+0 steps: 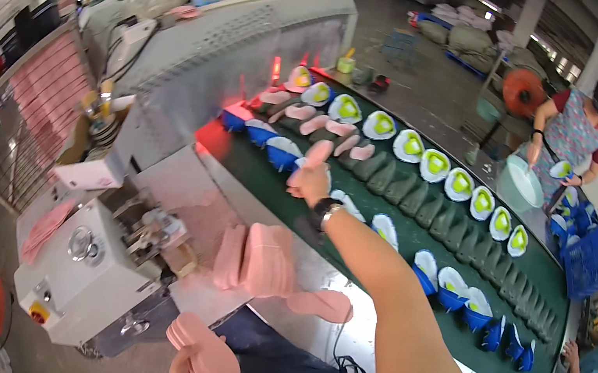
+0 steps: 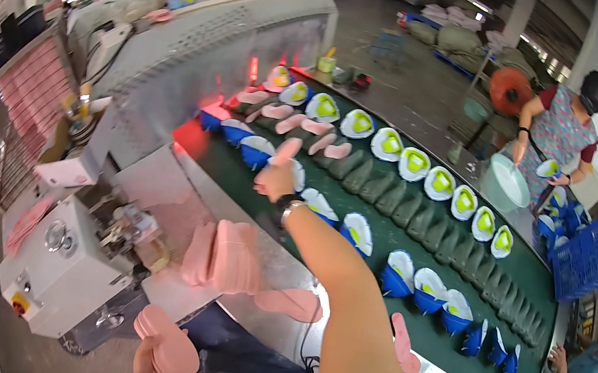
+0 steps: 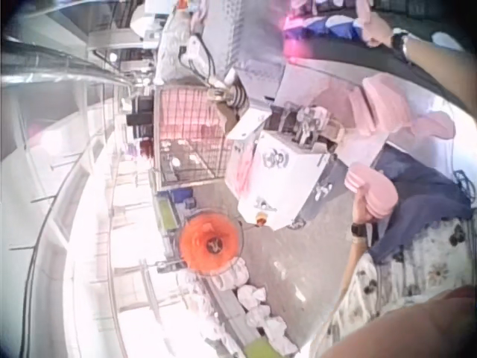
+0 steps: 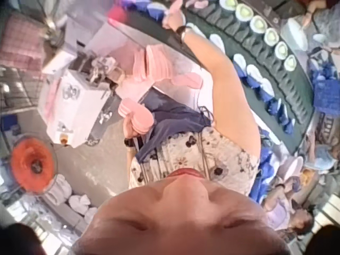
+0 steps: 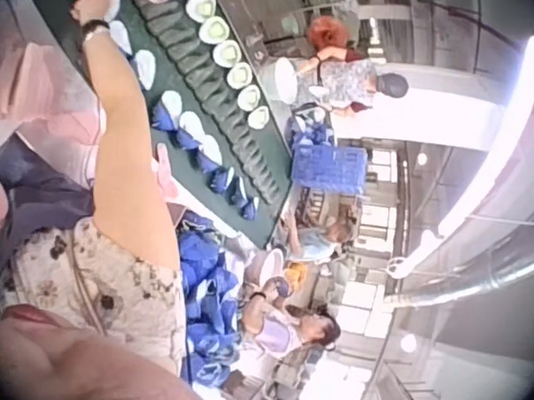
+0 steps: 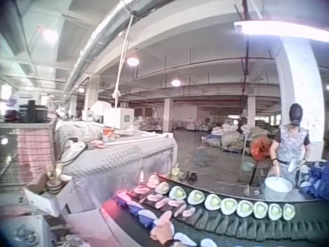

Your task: The person assembles pink slipper soles by inserting them into blue and green molds on a conveyor belt. They retrieve a stack of pink soles from a large white sack and repeatedly place them into the molds as they pass by.

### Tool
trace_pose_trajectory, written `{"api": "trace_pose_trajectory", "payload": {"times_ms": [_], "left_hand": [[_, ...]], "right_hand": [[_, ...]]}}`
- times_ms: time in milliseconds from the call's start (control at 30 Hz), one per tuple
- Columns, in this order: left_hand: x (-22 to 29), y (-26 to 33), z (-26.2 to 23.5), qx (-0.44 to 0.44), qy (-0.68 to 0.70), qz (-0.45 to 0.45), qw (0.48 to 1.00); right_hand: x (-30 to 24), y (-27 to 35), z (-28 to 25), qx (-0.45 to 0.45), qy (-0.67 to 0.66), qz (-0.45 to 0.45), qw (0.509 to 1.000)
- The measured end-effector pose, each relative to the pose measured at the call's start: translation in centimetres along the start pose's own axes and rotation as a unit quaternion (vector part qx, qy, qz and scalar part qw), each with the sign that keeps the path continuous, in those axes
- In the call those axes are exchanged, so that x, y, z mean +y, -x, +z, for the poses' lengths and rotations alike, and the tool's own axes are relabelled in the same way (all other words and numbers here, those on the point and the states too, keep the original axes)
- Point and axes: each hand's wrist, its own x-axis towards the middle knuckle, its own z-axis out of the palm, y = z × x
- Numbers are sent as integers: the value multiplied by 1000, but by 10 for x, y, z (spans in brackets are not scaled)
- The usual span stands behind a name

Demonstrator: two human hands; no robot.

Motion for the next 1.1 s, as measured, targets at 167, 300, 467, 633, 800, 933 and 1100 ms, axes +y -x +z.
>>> {"api": "trace_pose_trajectory", "payload": {"times_ms": [167, 300, 467, 633, 800, 933, 1100], "left_hand": [[-7, -43, -6, -22, -11, -35, 999], [-3, -38, 10, 59, 17, -87, 994], [-7, -42, 5, 55, -6, -42, 998], [-4, -35, 31, 20, -15, -18, 1000], [-10, -47, 26, -35, 26, 33, 999], [-1, -30, 16, 33, 92, -1, 995], [2, 22, -3, 7, 125, 6, 992]], "right_hand": [[128, -50, -221, 276, 215, 53, 935], [140, -71, -253, 272, 258, 27, 927], [89, -81, -155, 126, 98, -124, 979], [-44, 108, -3, -364, -28, -103, 925], [-5, 236, 38, -478, 90, -83, 870], [-8, 217, 65, -414, -20, 122, 902], [-5, 163, 147, -329, -19, 170, 929]]}}
